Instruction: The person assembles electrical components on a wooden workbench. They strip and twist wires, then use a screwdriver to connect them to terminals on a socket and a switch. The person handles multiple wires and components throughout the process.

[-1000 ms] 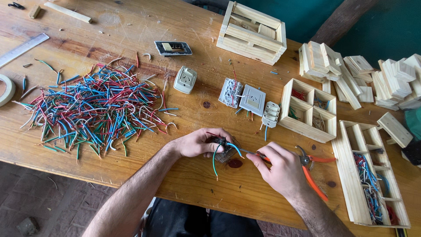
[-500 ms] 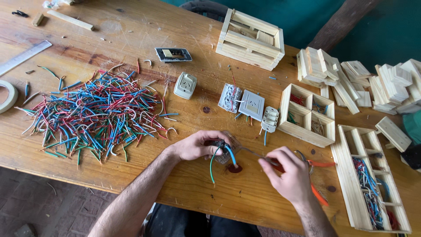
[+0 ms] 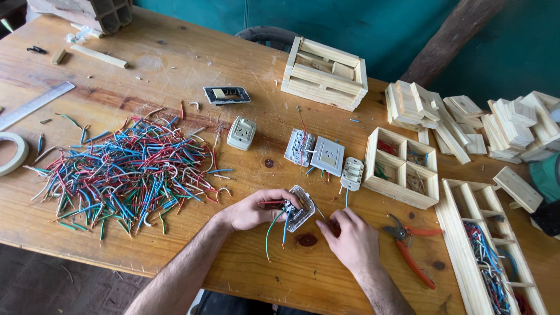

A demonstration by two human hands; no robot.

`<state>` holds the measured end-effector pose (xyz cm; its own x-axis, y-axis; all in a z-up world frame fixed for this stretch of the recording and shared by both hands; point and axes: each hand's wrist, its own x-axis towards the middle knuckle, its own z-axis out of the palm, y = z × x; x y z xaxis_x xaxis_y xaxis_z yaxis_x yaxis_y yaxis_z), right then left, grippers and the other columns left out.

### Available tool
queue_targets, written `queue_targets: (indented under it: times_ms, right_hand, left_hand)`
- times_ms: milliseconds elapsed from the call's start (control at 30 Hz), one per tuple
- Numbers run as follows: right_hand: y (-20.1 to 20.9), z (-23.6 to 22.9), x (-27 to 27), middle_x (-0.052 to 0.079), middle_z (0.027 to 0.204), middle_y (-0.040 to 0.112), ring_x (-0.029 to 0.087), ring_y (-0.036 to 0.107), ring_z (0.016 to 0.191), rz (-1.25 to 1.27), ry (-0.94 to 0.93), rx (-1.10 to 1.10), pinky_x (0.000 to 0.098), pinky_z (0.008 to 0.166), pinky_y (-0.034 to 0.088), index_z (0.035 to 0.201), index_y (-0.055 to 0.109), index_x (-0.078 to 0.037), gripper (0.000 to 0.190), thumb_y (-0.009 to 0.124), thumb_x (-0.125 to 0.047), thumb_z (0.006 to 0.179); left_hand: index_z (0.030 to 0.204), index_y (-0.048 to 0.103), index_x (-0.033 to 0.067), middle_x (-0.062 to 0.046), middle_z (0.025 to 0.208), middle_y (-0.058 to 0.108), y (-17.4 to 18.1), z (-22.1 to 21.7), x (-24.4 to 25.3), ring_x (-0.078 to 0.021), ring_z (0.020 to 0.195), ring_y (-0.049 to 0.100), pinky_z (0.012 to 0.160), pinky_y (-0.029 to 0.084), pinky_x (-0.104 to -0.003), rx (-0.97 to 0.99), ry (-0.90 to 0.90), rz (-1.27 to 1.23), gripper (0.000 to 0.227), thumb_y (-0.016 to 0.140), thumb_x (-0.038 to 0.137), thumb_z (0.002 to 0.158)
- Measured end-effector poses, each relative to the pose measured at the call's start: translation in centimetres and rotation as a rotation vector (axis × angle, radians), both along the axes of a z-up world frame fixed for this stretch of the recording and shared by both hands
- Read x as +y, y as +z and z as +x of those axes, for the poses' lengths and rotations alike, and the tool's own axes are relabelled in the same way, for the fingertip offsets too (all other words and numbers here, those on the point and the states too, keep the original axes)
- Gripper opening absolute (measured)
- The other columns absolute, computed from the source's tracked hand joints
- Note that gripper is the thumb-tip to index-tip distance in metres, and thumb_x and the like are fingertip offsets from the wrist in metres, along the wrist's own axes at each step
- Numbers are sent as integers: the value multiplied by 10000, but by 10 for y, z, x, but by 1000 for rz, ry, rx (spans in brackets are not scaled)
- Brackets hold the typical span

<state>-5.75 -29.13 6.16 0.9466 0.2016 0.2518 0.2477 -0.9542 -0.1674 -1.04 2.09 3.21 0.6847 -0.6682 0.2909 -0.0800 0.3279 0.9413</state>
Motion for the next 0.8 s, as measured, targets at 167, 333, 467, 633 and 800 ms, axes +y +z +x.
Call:
queue_targets:
  times_ms: [167, 333, 467, 633, 800]
  right_hand:
    - [44, 3, 24, 20, 1145, 776, 220, 787, 1006, 202, 357, -296, 381, 828, 668, 1221, 784, -113, 404, 938, -379, 960]
    - [58, 26, 51, 120, 1220, 782, 308, 732, 1103, 426, 750, -269, 447, 1026, 636, 1325, 787, -40, 381, 939, -105, 982]
    - [38, 35, 55, 148, 1190, 825, 313, 808, 1054, 525, 801, -311, 424, 979, 675, 1185, 815, -15, 174, 860, -35, 1018]
    - [22, 36, 52, 143, 1155, 866, 306, 863, 1047, 597, 734, -304, 396, 988, 711, 1103, 825, -2, 89, 828, -9, 1014]
    - [16, 34, 49, 117, 1164, 900, 277, 891, 1066, 625, 687, -287, 380, 1021, 723, 1083, 839, -23, 89, 844, -14, 995]
  left_hand:
    - [1403, 742, 85, -46, 1252, 782, 0, 2, -5, -137, 1130, 720, 1015, 597, -314, -7, 77, 15, 358, 793, 281, 1108]
    - [1378, 757, 100, -45, 1130, 793, 1, 2, -7, -107, 801, 672, 691, 579, -268, -110, 217, 123, 364, 834, 289, 1077]
    - [1317, 782, 117, -47, 1276, 825, 3, 2, -6, -157, 1129, 772, 1016, 623, -334, -268, 336, 190, 318, 832, 310, 1070]
    - [1332, 779, 119, -79, 1327, 820, 5, 5, -9, -221, 1235, 790, 1105, 607, -376, -303, 316, 192, 316, 819, 307, 1082]
    - [1319, 782, 134, -63, 1229, 809, 7, 4, -7, -240, 1140, 781, 1039, 608, -379, -380, 331, 257, 321, 775, 376, 1107]
